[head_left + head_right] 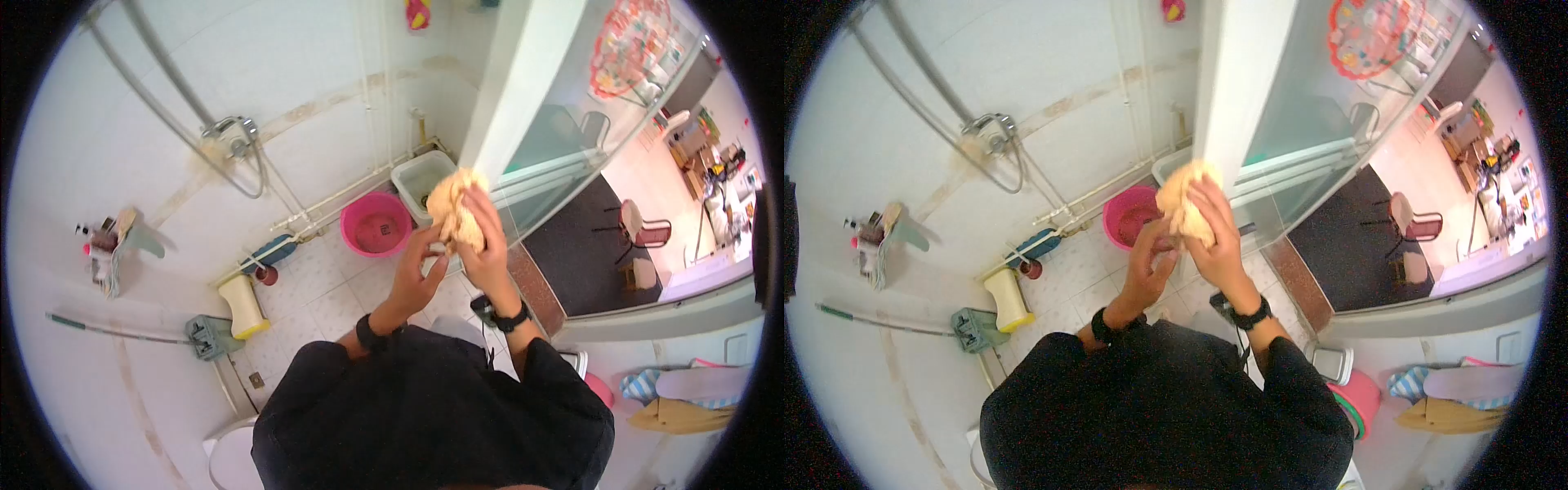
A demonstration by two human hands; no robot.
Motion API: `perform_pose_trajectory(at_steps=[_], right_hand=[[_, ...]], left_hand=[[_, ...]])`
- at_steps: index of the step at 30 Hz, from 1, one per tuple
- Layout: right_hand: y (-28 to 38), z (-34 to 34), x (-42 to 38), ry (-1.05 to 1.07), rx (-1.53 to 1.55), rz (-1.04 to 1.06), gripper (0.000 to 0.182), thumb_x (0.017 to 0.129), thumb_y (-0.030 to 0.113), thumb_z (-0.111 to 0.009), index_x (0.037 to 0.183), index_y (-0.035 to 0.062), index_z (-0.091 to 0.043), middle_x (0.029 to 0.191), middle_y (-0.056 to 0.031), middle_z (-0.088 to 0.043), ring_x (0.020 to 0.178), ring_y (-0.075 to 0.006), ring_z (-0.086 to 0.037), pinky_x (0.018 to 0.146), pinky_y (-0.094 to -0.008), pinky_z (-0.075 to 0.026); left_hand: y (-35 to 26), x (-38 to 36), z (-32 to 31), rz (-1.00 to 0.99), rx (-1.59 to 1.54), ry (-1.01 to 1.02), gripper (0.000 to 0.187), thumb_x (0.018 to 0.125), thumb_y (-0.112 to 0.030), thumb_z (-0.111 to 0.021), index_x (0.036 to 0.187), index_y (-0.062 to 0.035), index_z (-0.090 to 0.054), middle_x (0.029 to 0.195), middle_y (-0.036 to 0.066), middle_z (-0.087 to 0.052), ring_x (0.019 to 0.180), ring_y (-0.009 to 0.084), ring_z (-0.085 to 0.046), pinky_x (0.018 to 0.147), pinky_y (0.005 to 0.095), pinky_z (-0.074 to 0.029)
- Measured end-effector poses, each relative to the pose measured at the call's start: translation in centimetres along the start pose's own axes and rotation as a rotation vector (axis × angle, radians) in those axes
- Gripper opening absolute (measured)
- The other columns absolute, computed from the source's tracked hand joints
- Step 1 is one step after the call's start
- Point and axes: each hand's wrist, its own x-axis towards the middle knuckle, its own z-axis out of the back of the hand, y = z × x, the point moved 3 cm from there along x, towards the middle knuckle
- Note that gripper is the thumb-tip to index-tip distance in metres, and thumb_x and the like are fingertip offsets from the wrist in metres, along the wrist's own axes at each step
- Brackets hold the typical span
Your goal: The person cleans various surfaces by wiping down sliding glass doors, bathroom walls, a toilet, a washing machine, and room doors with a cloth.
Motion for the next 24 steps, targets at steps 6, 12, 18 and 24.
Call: perform_pose_trajectory(at_steps=[6, 12, 18, 24], right_hand=[[-4.5, 4.4, 6.1, -0.302, -0.267, 0.371, 0.045, 0.078, 0.003, -0.064, 0.123, 0.0035, -0.058, 0.135, -0.0188, -0.05, 0.13, -0.0433, -0.042, 0.107, -0.0503, -0.036], [-14.5, 6.3, 2.6, -0.341, -0.254, 0.382, 0.04, 0.09, 0.027, -0.064, 0.123, 0.0068, -0.056, 0.135, -0.0203, -0.048, 0.127, -0.0416, -0.046, 0.105, -0.0533, -0.039], [-18.8, 12.8, 4.1, -0.091, -0.071, 0.463, 0.046, 0.082, 0.022, -0.071, 0.124, 0.0104, -0.057, 0.134, -0.0139, -0.051, 0.122, -0.0388, -0.051, 0.103, -0.0502, -0.044], [-22.2, 21.0, 8.7, -0.253, -0.075, 0.497, 0.044, 0.08, 0.016, -0.07, 0.122, 0.0079, -0.057, 0.133, -0.0168, -0.051, 0.121, -0.0407, -0.051, 0.102, -0.0497, -0.043]], left_hand=[[-2.3, 8.6, -6.3, -0.189, 0.037, 0.05, 0.06, 0.09, -0.01, -0.058, 0.142, 0.0057, -0.033, 0.135, 0.022, -0.041, 0.119, 0.0293, -0.052, 0.093, 0.0375, -0.05], [2.8, 9.5, -10.6, -0.02, 0.228, 0.083, 0.057, 0.092, -0.012, -0.057, 0.142, 0.0052, -0.033, 0.13, 0.018, -0.047, 0.116, 0.0257, -0.053, 0.096, 0.0363, -0.046], [6.2, 10.3, -17.5, -0.013, 0.188, -0.069, 0.063, 0.088, -0.004, -0.058, 0.143, 0.0062, -0.03, 0.137, 0.019, -0.04, 0.121, 0.0285, -0.052, 0.1, 0.0382, -0.046], [6.3, 17.2, -25.8, -0.052, 0.17, -0.026, 0.067, 0.09, -0.009, -0.057, 0.148, 0.0032, -0.025, 0.144, 0.018, -0.036, 0.127, 0.026, -0.045, 0.103, 0.0385, -0.042]])
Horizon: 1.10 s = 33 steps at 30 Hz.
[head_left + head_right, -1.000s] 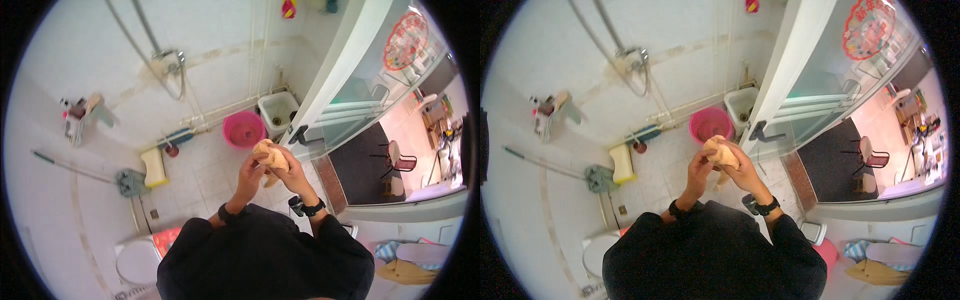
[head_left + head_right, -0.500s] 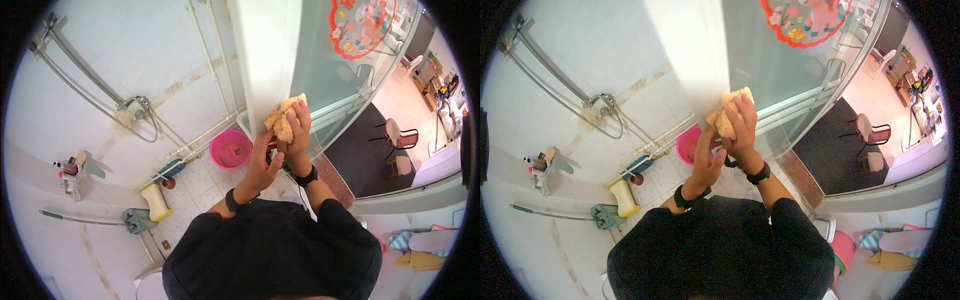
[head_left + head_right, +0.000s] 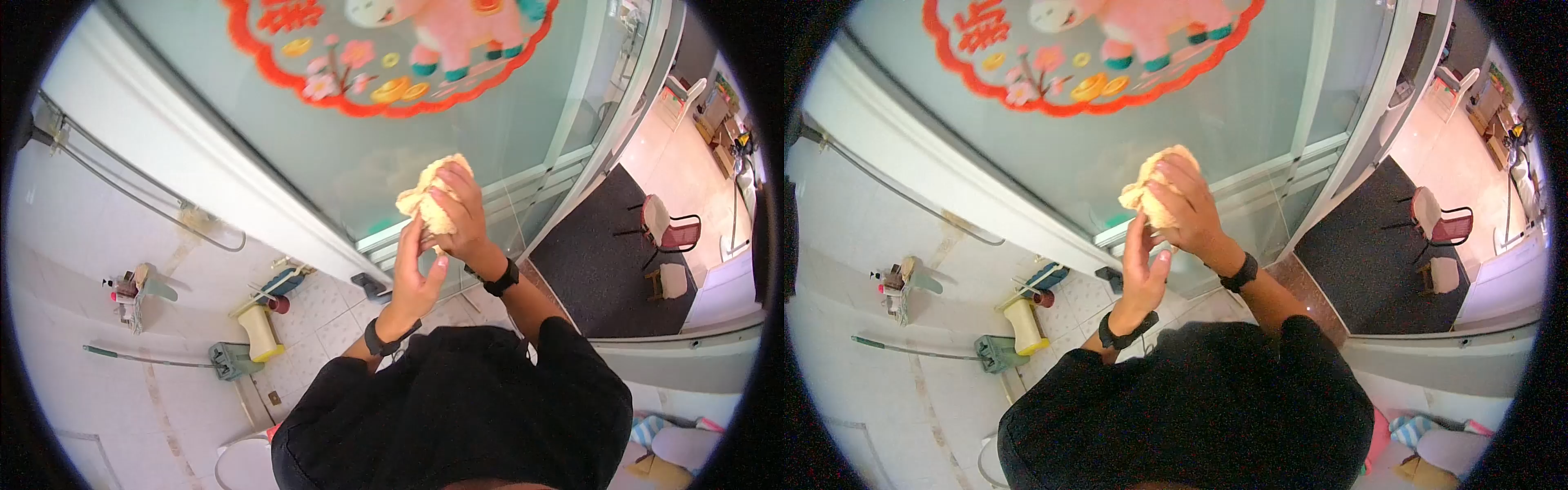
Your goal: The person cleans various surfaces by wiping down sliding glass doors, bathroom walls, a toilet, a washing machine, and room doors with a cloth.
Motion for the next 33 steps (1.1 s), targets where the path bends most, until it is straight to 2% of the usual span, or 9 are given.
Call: perform_pose_trajectory(at_steps=[4, 10, 17, 19, 21, 22, 23, 28, 33], right_hand=[[-4.9, 3.7, -3.3, -0.148, -0.122, -0.109, 0.039, 0.087, 0.016, -0.061, 0.123, 0.0032, -0.055, 0.134, -0.0188, -0.048, 0.125, -0.0396, -0.048, 0.104, -0.0493, -0.041], [-6.0, 4.5, -10.0, 0.013, -0.022, -0.407, 0.048, 0.078, 0.005, -0.06, 0.125, 0.0027, -0.055, 0.136, -0.0166, -0.046, 0.131, -0.0384, -0.042, 0.11, -0.0479, -0.033], [-2.7, -0.3, -12.1, 0.179, 0.258, -0.478, 0.052, 0.069, 0.006, -0.068, 0.121, 0.0037, -0.06, 0.127, -0.0135, -0.056, 0.121, -0.0361, -0.049, 0.103, -0.046, -0.04], [-1.7, -1.7, -12.1, 0.237, 0.311, -0.476, 0.053, 0.069, 0.011, -0.072, 0.12, 0.003, -0.061, 0.126, -0.0134, -0.057, 0.12, -0.0358, -0.05, 0.103, -0.0453, -0.039], [-1.0, -3.1, -11.5, 0.275, 0.425, -0.451, 0.051, 0.072, 0.014, -0.072, 0.12, 0.0041, -0.061, 0.125, -0.0124, -0.057, 0.119, -0.0346, -0.051, 0.101, -0.0437, -0.042], [-0.7, -3.7, -11.1, 0.309, 0.483, -0.446, 0.05, 0.072, 0.012, -0.071, 0.121, 0.0047, -0.061, 0.126, -0.0118, -0.056, 0.12, -0.034, -0.051, 0.101, -0.0434, -0.043], [-0.2, -4.3, -10.9, 0.344, 0.541, -0.439, 0.05, 0.072, 0.01, -0.069, 0.122, 0.0053, -0.061, 0.127, -0.0113, -0.056, 0.12, -0.0333, -0.051, 0.101, -0.0431, -0.044], [1.3, -8.5, -11.9, 0.491, 0.747, -0.398, 0.056, 0.071, 0.002, -0.068, 0.126, 0.0039, -0.055, 0.127, -0.0136, -0.056, 0.121, -0.0334, -0.051, 0.099, -0.0405, -0.045], [1.4, -10.9, -16.4, 0.811, 0.737, -0.577, 0.043, 0.081, 0.014, -0.066, 0.122, 0.0052, -0.055, 0.12, -0.015, -0.057, 0.112, -0.0341, -0.055, 0.091, -0.0404, -0.049]], left_hand=[[1.8, 2.7, -5.8, 0.046, 0.056, 0.091, 0.066, 0.091, -0.008, -0.059, 0.148, 0.002, -0.027, 0.141, 0.016, -0.04, 0.123, 0.0234, -0.048, 0.102, 0.0367, -0.042], [6.4, -0.4, -7.9, 0.182, 0.193, 0.088, 0.062, 0.091, -0.004, -0.06, 0.145, 0.0029, -0.031, 0.127, 0.015, -0.049, 0.109, 0.021, -0.056, 0.088, 0.0317, -0.05], [8.1, -5.8, -3.0, 0.482, 0.07, -0.158, 0.051, 0.092, 0.0, -0.058, 0.137, 0.0044, -0.037, 0.111, 0.013, -0.057, 0.1, 0.0161, -0.059, 0.084, 0.0308, -0.052], [7.3, -6.5, -2.1, 0.452, 0.139, -0.244, 0.051, 0.091, 0.001, -0.057, 0.137, 0.0047, -0.034, 0.12, 0.013, -0.051, 0.1, 0.0164, -0.058, 0.083, 0.0303, -0.052], [7.3, -7.4, -1.3, 0.416, 0.113, -0.403, 0.05, 0.089, 0.004, -0.056, 0.135, 0.005, -0.036, 0.105, 0.011, -0.056, 0.09, 0.0159, -0.062, 0.077, 0.0305, -0.054], [7.3, -8.3, -0.7, 0.462, 0.078, -0.398, 0.054, 0.091, 0.002, -0.055, 0.139, 0.0039, -0.031, 0.129, 0.015, -0.046, 0.103, 0.0167, -0.057, 0.085, 0.031, -0.051], [7.3, -8.9, -0.1, 0.482, 0.097, -0.425, 0.054, 0.092, 0.001, -0.054, 0.14, 0.0027, -0.031, 0.131, 0.016, -0.046, 0.105, 0.0177, -0.056, 0.086, 0.0316, -0.05], [7.3, -10.7, 2.0, 0.503, 0.268, -0.598, 0.052, 0.094, -0.001, -0.048, 0.142, 0.0003, -0.03, 0.126, 0.015, -0.049, 0.108, 0.0211, -0.056, 0.087, 0.0327, -0.051], [9.4, -13.4, 3.1, 0.705, 0.113, -0.647, 0.052, 0.095, -0.005, -0.051, 0.141, 0.0018, -0.029, 0.123, 0.017, -0.051, 0.097, 0.0219, -0.063, 0.079, 0.0324, -0.053]])
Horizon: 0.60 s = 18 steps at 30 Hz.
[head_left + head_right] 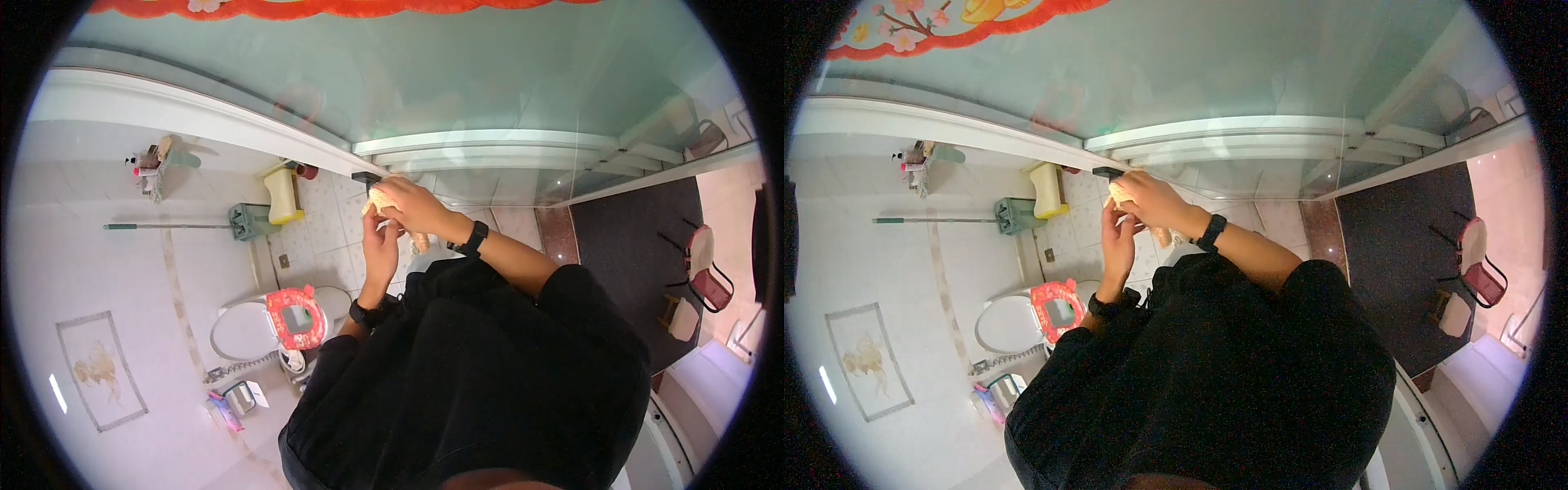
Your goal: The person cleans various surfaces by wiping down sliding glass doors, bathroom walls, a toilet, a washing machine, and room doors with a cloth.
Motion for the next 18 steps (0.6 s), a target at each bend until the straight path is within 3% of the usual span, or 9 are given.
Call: perform_pose_trajectory(at_steps=[5, 8, 14, 18], right_hand=[[-2.2, 1.0, -0.5, 0.108, -0.104, -0.145, 0.042, 0.081, 0.021, -0.067, 0.121, 0.0099, -0.057, 0.116, -0.0129, -0.059, 0.101, -0.0329, -0.061, 0.083, -0.0413, -0.051], [-3.0, 3.0, -1.9, 0.106, -0.197, -0.136, 0.043, 0.081, 0.022, -0.067, 0.121, 0.0107, -0.057, 0.113, -0.012, -0.06, 0.1, -0.0329, -0.061, 0.082, -0.0417, -0.052], [-3.2, 4.1, -4.2, 0.057, -0.308, -0.222, 0.047, 0.078, 0.019, -0.069, 0.123, 0.0121, -0.055, 0.111, -0.0114, -0.059, 0.098, -0.0337, -0.061, 0.079, -0.0417, -0.052], [-1.2, 2.3, -3.1, 0.075, -0.407, -0.188, 0.048, 0.076, 0.019, -0.071, 0.122, 0.0127, -0.055, 0.109, -0.0118, -0.058, 0.096, -0.0338, -0.061, 0.077, -0.0427, -0.052]], left_hand=[[1.3, 1.8, -1.2, -0.128, 0.219, 0.141, 0.046, 0.095, -0.006, -0.054, 0.133, 0.0023, -0.031, 0.096, 0.018, -0.066, 0.083, 0.0227, -0.068, 0.073, 0.0344, -0.055], [1.0, 2.8, -3.0, -0.073, 0.27, 0.295, 0.048, 0.093, -0.007, -0.056, 0.132, 0.0035, -0.031, 0.094, 0.019, -0.067, 0.081, 0.0258, -0.069, 0.07, 0.035, -0.055], [0.7, 2.9, -4.7, -0.099, 0.289, 0.413, 0.045, 0.09, -0.012, -0.061, 0.124, 0.0066, -0.037, 0.091, 0.021, -0.067, 0.08, 0.0307, -0.07, 0.07, 0.0362, -0.055], [0.1, 3.3, -2.1, -0.083, 0.278, 0.456, 0.035, 0.095, -0.01, -0.056, 0.12, 0.0044, -0.036, 0.094, 0.014, -0.068, 0.085, 0.0228, -0.069, 0.075, 0.0335, -0.054]])
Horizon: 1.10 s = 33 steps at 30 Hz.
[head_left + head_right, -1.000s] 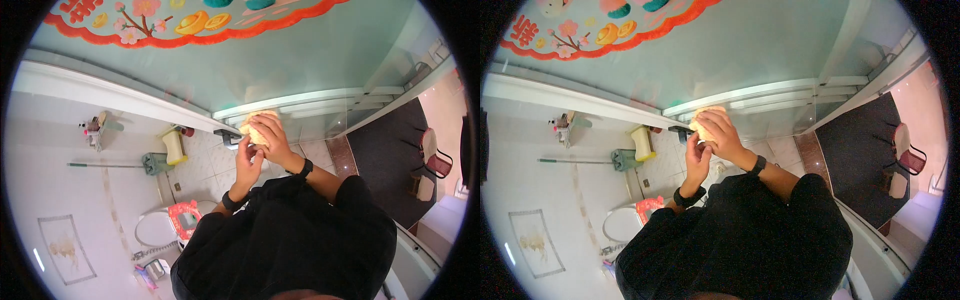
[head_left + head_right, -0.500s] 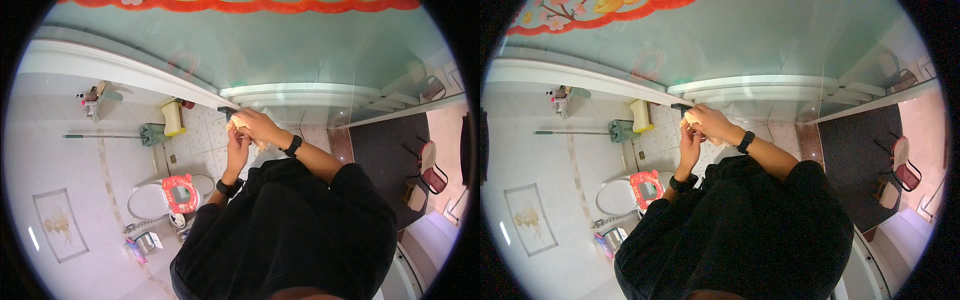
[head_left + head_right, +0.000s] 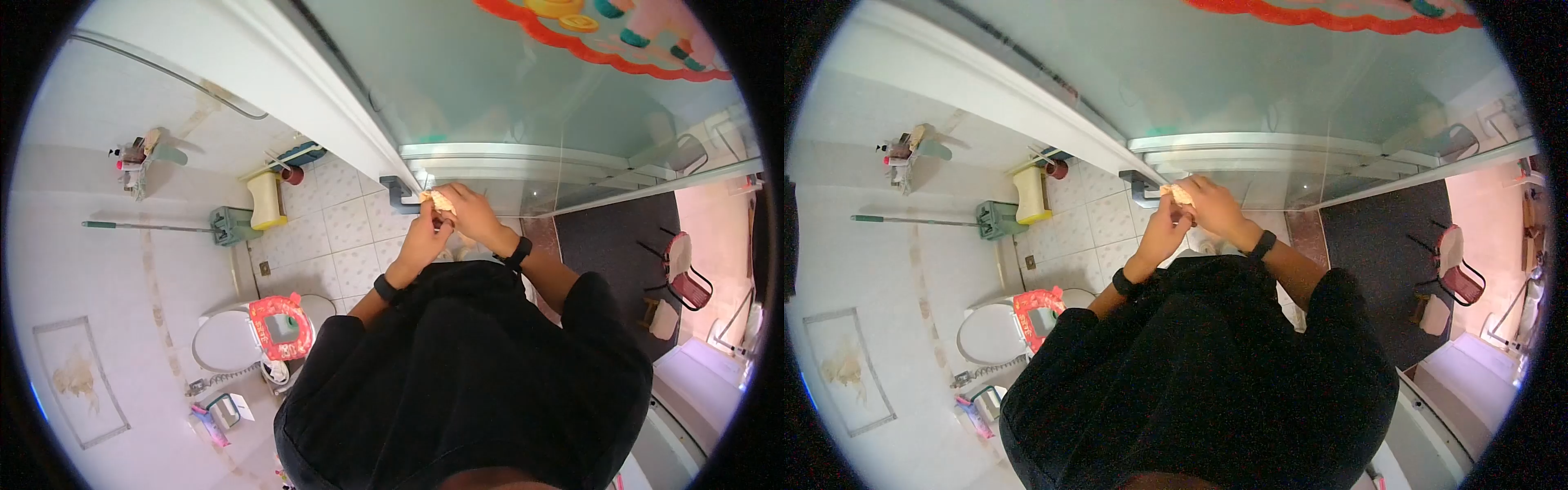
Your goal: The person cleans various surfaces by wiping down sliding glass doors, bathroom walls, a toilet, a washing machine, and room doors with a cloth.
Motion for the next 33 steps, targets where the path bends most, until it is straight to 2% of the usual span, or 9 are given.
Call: perform_pose_trajectory(at_steps=[5, 8, 12, 20, 25, 28, 29, 32, 33], right_hand=[[3.4, -3.2, 3.4, -0.011, -0.001, 0.058, 0.04, 0.077, 0.023, -0.071, 0.113, 0.0117, -0.056, 0.102, -0.0127, -0.058, 0.089, -0.0345, -0.063, 0.073, -0.043, -0.051], [4.5, -4.1, 4.2, -0.042, -0.044, 0.033, 0.036, 0.078, 0.027, -0.07, 0.106, 0.0097, -0.056, 0.099, -0.0128, -0.059, 0.085, -0.0345, -0.062, 0.072, -0.0429, -0.05], [4.5, -3.7, 3.7, -0.076, -0.041, 0.053, 0.036, 0.078, 0.029, -0.07, 0.104, 0.0091, -0.055, 0.098, -0.0123, -0.059, 0.084, -0.0343, -0.062, 0.072, -0.044, -0.049], [0.1, -1.2, 0.0, -0.027, 0.086, -0.106, 0.037, 0.077, 0.02, -0.067, 0.11, 0.0058, -0.056, 0.098, -0.0156, -0.061, 0.089, -0.0376, -0.061, 0.075, -0.0434, -0.049], [-2.7, 3.2, -3.9, -0.028, 0.231, -0.149, 0.039, 0.08, 0.015, -0.064, 0.116, 0.0016, -0.055, 0.102, -0.0194, -0.062, 0.09, -0.0363, -0.063, 0.077, -0.0393, -0.05], [-3.8, 8.9, -6.2, -0.021, 0.423, -0.223, 0.041, 0.083, 0.021, -0.064, 0.116, 0.0004, -0.054, 0.102, -0.0221, -0.063, 0.091, -0.0355, -0.064, 0.079, -0.0405, -0.05], [-4.1, 11.3, -7.1, -0.032, 0.456, -0.223, 0.042, 0.085, 0.019, -0.063, 0.121, -0.0007, -0.052, 0.105, -0.0205, -0.063, 0.097, -0.0292, -0.064, 0.081, -0.0368, -0.05], [-6.6, 18.0, -10.0, -0.154, 0.616, -0.132, 0.046, 0.087, 0.016, -0.062, 0.127, -0.0021, -0.049, 0.11, -0.0171, -0.062, 0.101, -0.0252, -0.063, 0.084, -0.0352, -0.049], [-7.2, 20.9, -11.4, -0.037, 0.761, -0.242, 0.054, 0.087, 0.012, -0.06, 0.136, -0.0023, -0.044, 0.129, -0.0119, -0.055, 0.119, -0.0204, -0.053, 0.099, -0.0328, -0.042]], left_hand=[[1.3, -2.1, 4.7, 0.061, 0.011, -0.107, 0.032, 0.094, -0.009, -0.056, 0.119, 0.0044, -0.041, 0.096, 0.017, -0.068, 0.087, 0.0247, -0.069, 0.073, 0.034, -0.054], [0.3, -2.7, 6.5, -0.01, 0.053, -0.134, 0.031, 0.094, -0.009, -0.056, 0.118, 0.0042, -0.042, 0.098, 0.017, -0.068, 0.089, 0.0253, -0.069, 0.074, 0.0349, -0.055], [1.3, -2.7, 5.4, -0.016, -0.002, -0.126, 0.029, 0.094, -0.009, -0.056, 0.117, 0.0033, -0.042, 0.099, 0.017, -0.068, 0.087, 0.026, -0.068, 0.074, 0.0357, -0.055], [0.1, -1.8, 1.4, -0.066, 0.103, -0.025, 0.053, 0.093, -0.013, -0.06, 0.138, 0.0031, -0.037, 0.104, 0.02, -0.067, 0.087, 0.0291, -0.069, 0.074, 0.0364, -0.055], [-2.4, -0.7, -3.8, -0.094, 0.123, 0.052, 0.051, 0.092, -0.013, -0.061, 0.136, 0.0035, -0.04, 0.105, 0.021, -0.067, 0.088, 0.0291, -0.069, 0.076, 0.0363, -0.055], [-6.2, 0.1, -7.8, -0.12, 0.127, 0.066, 0.055, 0.091, -0.013, -0.063, 0.137, 0.0043, -0.039, 0.112, 0.022, -0.064, 0.09, 0.0295, -0.068, 0.077, 0.0354, -0.055], [-7.7, 0.4, -9.5, -0.152, 0.12, 0.051, 0.057, 0.09, -0.012, -0.064, 0.138, 0.0043, -0.038, 0.114, 0.022, -0.062, 0.091, 0.0296, -0.068, 0.077, 0.0349, -0.055], [-12.1, 2.4, -15.8, -0.327, 0.138, 0.042, 0.072, 0.085, -0.011, -0.07, 0.144, 0.0027, -0.032, 0.123, 0.022, -0.053, 0.104, 0.0304, -0.061, 0.083, 0.0351, -0.053], [-15.1, 2.5, -17.9, -0.345, 0.157, 0.057, 0.075, 0.083, -0.01, -0.071, 0.145, 0.0024, -0.03, 0.123, 0.022, -0.052, 0.107, 0.0304, -0.059, 0.084, 0.0357, -0.052]])
